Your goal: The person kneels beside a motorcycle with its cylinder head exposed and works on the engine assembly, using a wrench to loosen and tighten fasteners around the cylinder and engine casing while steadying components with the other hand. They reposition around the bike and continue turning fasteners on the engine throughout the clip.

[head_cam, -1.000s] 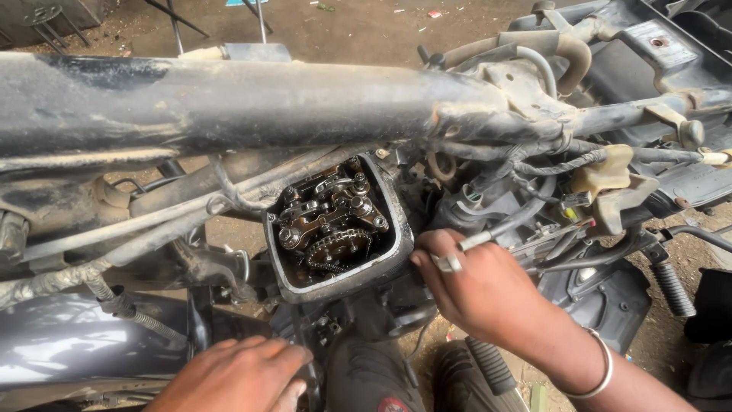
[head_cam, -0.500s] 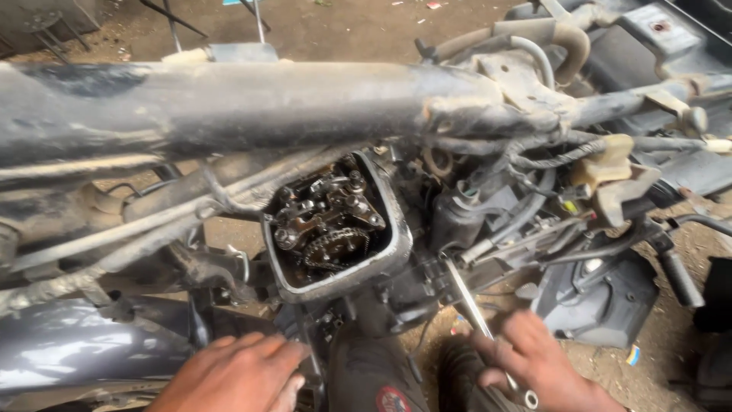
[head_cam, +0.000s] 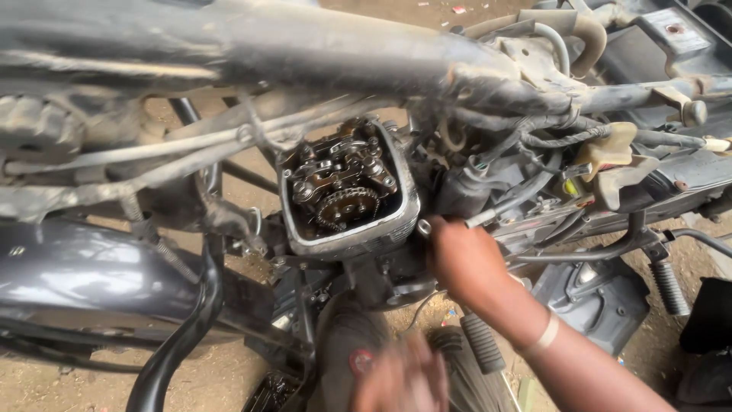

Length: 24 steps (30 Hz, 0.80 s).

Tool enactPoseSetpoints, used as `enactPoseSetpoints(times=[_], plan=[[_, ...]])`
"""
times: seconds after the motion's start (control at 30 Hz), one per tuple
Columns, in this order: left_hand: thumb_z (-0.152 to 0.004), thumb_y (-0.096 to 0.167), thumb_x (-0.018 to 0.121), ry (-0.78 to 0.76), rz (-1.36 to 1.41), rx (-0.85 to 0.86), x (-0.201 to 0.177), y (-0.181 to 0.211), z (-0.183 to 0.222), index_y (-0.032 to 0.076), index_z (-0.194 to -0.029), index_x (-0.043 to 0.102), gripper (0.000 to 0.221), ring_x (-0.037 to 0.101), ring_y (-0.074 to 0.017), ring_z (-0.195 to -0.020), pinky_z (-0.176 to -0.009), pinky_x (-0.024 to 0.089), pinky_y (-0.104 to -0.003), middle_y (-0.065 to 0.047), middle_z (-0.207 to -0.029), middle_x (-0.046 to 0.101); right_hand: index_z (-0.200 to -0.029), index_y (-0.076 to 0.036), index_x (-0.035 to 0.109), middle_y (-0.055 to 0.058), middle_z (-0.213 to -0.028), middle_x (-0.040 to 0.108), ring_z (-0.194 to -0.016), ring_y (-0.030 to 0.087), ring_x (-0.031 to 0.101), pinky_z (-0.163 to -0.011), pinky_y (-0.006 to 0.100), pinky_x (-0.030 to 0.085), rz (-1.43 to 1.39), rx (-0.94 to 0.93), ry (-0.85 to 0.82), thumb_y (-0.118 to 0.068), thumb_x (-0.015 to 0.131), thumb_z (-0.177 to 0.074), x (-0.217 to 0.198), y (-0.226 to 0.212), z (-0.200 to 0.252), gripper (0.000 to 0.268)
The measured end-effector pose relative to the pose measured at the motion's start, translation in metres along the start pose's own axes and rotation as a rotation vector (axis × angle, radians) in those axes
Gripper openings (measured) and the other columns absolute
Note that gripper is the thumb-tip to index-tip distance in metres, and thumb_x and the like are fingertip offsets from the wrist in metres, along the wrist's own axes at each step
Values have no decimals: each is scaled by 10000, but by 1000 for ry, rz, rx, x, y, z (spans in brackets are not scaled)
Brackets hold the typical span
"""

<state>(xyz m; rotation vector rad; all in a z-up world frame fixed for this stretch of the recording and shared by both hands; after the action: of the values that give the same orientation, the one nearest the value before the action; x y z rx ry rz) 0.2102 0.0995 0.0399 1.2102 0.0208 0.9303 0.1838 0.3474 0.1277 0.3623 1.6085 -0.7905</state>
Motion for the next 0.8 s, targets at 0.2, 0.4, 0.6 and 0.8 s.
enactPoseSetpoints(times=[0.2,0.4,0.6,0.8], plan=[[-860,317,622,15,656,90,22,-9,-145,121,-1248,622,434,641,-132,-821,-767,480,-315,21,-888,727,-885,-54,723,217,-840,726,-808,422,711,-693,523,570,8,-23,119,-170,682,-817,6,-7,-6,141],[-987,399,677,-232,692,18,53,2,-143,162,-987,566,262,454,-100,-619,-623,391,-293,49,-689,461,-789,-36,746,238,-804,714,-789,420,713,-710,502,579,62,16,145,-172,689,-795,31,5,-14,147],[-938,209,704,35,471,142,33,24,-149,64,-979,634,166,456,-98,-550,-517,423,-270,28,-666,482,-789,-40,756,234,-792,720,-765,422,719,-714,506,577,-93,93,208,-168,670,-826,25,4,-5,159],[-928,105,649,220,117,400,15,42,-119,-18,-1104,654,215,609,-79,-615,-539,509,-218,-4,-874,689,-769,-26,754,248,-814,713,-771,430,712,-711,507,576,-28,107,217,-174,706,-784,28,10,-7,157]])
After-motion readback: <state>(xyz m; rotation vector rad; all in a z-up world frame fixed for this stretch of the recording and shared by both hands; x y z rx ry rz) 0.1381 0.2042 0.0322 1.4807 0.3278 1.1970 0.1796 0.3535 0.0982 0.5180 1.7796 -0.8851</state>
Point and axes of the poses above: each hand's wrist, its own z-axis away from the middle knuckle, its own x-axis out of the palm, y = z × x, the point moved 10 cm from there along -z, towards the middle knuckle
